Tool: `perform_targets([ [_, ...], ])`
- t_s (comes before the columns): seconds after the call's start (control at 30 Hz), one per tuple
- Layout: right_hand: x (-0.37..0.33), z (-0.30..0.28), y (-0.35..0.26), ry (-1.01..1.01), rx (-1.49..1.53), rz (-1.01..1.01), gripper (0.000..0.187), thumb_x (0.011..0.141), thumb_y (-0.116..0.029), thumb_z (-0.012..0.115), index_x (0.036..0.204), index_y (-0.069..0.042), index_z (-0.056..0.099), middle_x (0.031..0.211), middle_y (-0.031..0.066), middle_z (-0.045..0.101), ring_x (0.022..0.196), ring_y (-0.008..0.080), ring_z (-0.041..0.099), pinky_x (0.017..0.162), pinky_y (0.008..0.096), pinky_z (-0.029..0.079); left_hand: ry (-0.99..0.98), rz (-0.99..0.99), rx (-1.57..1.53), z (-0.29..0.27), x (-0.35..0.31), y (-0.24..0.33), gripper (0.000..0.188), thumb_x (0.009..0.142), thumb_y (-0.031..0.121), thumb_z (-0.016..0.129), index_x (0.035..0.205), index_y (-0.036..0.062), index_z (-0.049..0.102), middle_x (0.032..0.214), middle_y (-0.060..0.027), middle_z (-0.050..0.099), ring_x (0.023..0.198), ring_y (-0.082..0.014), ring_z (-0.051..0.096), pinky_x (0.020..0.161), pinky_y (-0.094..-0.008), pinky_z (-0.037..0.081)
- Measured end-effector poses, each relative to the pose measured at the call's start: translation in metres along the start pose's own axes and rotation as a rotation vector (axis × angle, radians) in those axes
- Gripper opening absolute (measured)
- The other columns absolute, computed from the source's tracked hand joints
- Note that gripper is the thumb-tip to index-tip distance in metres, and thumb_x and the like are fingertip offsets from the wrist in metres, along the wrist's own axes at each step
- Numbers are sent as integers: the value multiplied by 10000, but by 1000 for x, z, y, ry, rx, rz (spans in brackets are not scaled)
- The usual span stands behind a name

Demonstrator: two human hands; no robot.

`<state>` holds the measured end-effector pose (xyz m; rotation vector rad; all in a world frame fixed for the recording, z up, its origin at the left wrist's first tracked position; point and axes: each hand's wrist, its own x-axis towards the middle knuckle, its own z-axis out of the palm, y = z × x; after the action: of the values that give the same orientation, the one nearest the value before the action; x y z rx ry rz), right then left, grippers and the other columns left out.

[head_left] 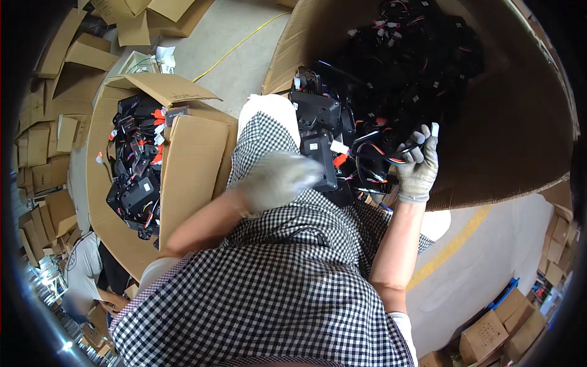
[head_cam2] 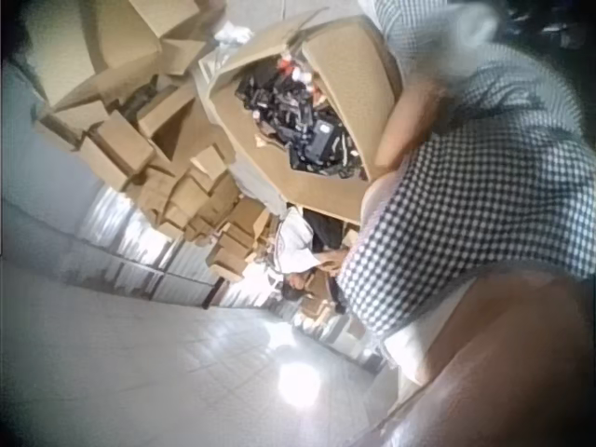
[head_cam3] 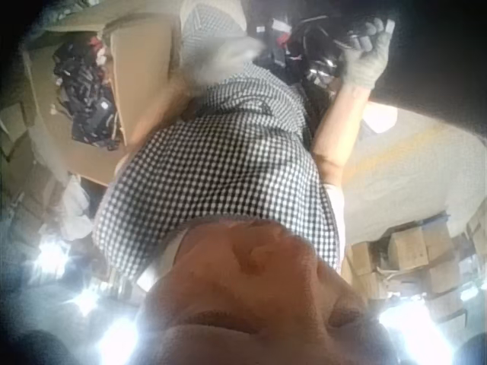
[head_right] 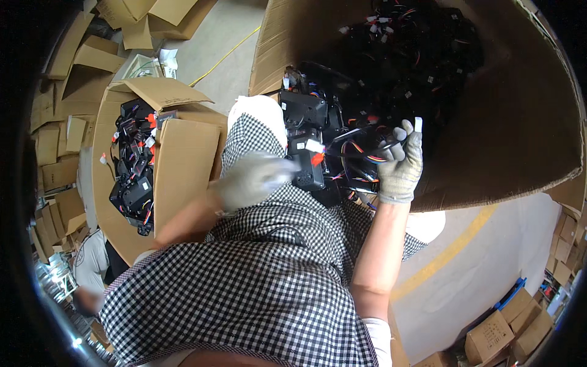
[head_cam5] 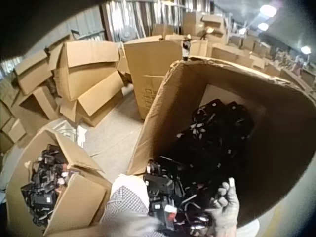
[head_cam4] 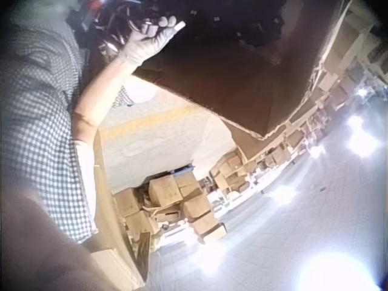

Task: The person tests digital meter units by taking them from a large box, plugging in their wire connectors to power on the display screens, disconnecting the plugs, and placing the tested units into an adjacent cardboard box.

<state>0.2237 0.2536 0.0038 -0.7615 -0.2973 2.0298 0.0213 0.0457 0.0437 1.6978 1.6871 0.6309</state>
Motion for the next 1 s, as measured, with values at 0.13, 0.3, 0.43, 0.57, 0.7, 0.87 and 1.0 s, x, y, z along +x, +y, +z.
perform_targets([
  [0.13, -19, -16, 4, -288, 12, 148, 408, 837, -313, 659, 1103, -34, 528, 832, 7, 580, 539, 48, 423, 505, 194, 396, 3, -261, -1542, 107, 52, -19, 441, 948, 362, 467, 1262, 51, 463, 1175, -92, 564, 1052, -188, 559, 895, -322, 452],
  [0.3, -29, -47, 60, -167, -68, 381, 315, 862, -261, 628, 1058, -23, 563, 832, 29, 615, 628, 70, 552, 493, 199, 446, 578, -153, -1741, 72, 56, 4, 499, 941, 327, 488, 1249, -58, 410, 1196, -180, 538, 1105, -231, 538, 1011, -352, 391],
  [0.43, -43, -42, 101, -195, -406, 437, 283, 894, -260, 590, 1064, -33, 587, 956, 85, 655, 619, 77, 583, 475, 161, 413, 759, -112, -1173, 47, 18, -12, 441, 965, 322, 444, 1203, -49, 470, 1181, -144, 539, 1129, -215, 515, 993, -347, 390],
  [0.57, -63, -11, 80, -359, -873, 391, 295, 919, -310, 545, 974, -30, 623, 701, 15, 616, 453, 26, 402, 420, 175, 303, 590, -136, -1149, 42, -25, -25, 577, 938, 481, 402, 1221, -18, 468, 558, 19, 435, 542, -106, 460, 681, -304, 503],
  [0.7, -79, 14, 55, -405, -934, 286, 305, 925, -303, 532, 780, -42, 593, 566, -27, 512, 460, 29, 405, 429, 175, 304, 395, -437, -790, 33, -50, -6, 599, 935, 553, 326, 1094, 37, 587, 564, 37, 389, 509, -56, 361, 493, -207, 305],
  [0.87, -97, 37, 61, -488, -950, 431, 239, 911, -246, 564, 826, -32, 627, 607, -38, 509, 556, 35, 429, 512, 200, 335, 291, -429, -675, 39, -73, -20, 386, 951, 388, 454, 918, 35, 605, 667, 8, 511, 624, -92, 476, 586, -248, 403],
  [1.0, -101, 24, 74, -613, -1116, 329, 267, 894, -235, 588, 873, 23, 653, 690, -8, 584, 625, 60, 489, 572, 210, 394, 224, -435, -615, 31, -64, -9, 327, 939, 325, 494, 1027, 38, 623, 673, -21, 535, 633, -113, 494, 593, -260, 421],
])
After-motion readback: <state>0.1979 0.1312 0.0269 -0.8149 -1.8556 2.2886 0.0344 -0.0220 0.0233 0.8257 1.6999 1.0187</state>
